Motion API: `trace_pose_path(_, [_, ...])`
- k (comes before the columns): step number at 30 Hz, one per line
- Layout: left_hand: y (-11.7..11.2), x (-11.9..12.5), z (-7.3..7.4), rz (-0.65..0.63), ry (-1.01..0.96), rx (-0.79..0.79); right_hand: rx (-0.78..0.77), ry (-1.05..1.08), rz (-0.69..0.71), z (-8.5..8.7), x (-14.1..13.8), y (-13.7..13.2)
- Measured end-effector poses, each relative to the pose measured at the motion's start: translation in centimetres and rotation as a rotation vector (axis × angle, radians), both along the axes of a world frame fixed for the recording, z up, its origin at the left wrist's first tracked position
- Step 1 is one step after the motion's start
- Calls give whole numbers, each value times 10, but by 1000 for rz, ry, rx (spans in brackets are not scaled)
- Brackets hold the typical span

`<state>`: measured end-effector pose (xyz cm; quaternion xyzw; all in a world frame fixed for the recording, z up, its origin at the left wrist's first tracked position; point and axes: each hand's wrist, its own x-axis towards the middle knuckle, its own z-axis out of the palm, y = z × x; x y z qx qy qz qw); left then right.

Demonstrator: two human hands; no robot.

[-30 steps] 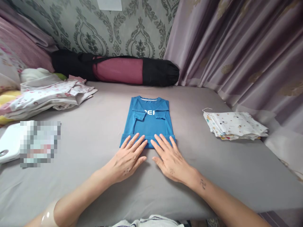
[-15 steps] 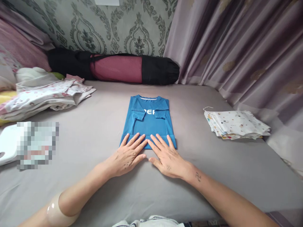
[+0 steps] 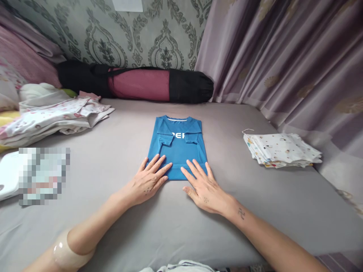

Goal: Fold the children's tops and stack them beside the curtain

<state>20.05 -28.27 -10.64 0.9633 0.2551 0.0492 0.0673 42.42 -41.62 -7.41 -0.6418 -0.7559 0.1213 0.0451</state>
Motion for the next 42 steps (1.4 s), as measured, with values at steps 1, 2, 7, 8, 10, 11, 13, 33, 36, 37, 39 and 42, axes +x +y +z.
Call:
trace_pose_path(1, [0, 0, -1, 1, 8, -4, -6, 2, 2, -1, 1, 0])
trace_pose_path(2, [1, 0, -3, 1, 16, -9, -11, 5, 5, -3, 1, 0])
trace_pose_path(7, [1, 0, -6, 5, 33, -6, -31, 10, 7, -6, 1, 1])
trace_pose_path(8, [1, 0, -6, 5, 32, -3, -33, 10, 5, -6, 1, 1])
trace_pose_path(10, [2, 0, -7, 6, 28, 1, -34, 11, 0, -5, 1, 1])
trace_pose_path(11, [2, 0, -7, 4, 27, 1, -36, 14, -2, -5, 1, 1])
trace_pose_path(13, [2, -1, -7, 0, 25, -4, -47, 24, -3, -3, 1, 1])
trace_pose_path(33, [20, -18, -5, 92, 42, -45, -12, 5, -140, -12, 26, -1])
trace_pose_path(36, [20, -17, -7, 86, 33, -40, -17, 6, -138, -14, 26, -1])
trace_pose_path(37, [20, -17, -7, 82, 24, -38, -20, 4, -140, -15, 26, -1])
trace_pose_path(39, [19, -18, -7, 79, 2, -36, -22, -2, -148, -15, 26, -1])
trace_pose_path(42, [18, -20, -4, 69, -71, -14, -9, -3, -157, -15, 26, -1])
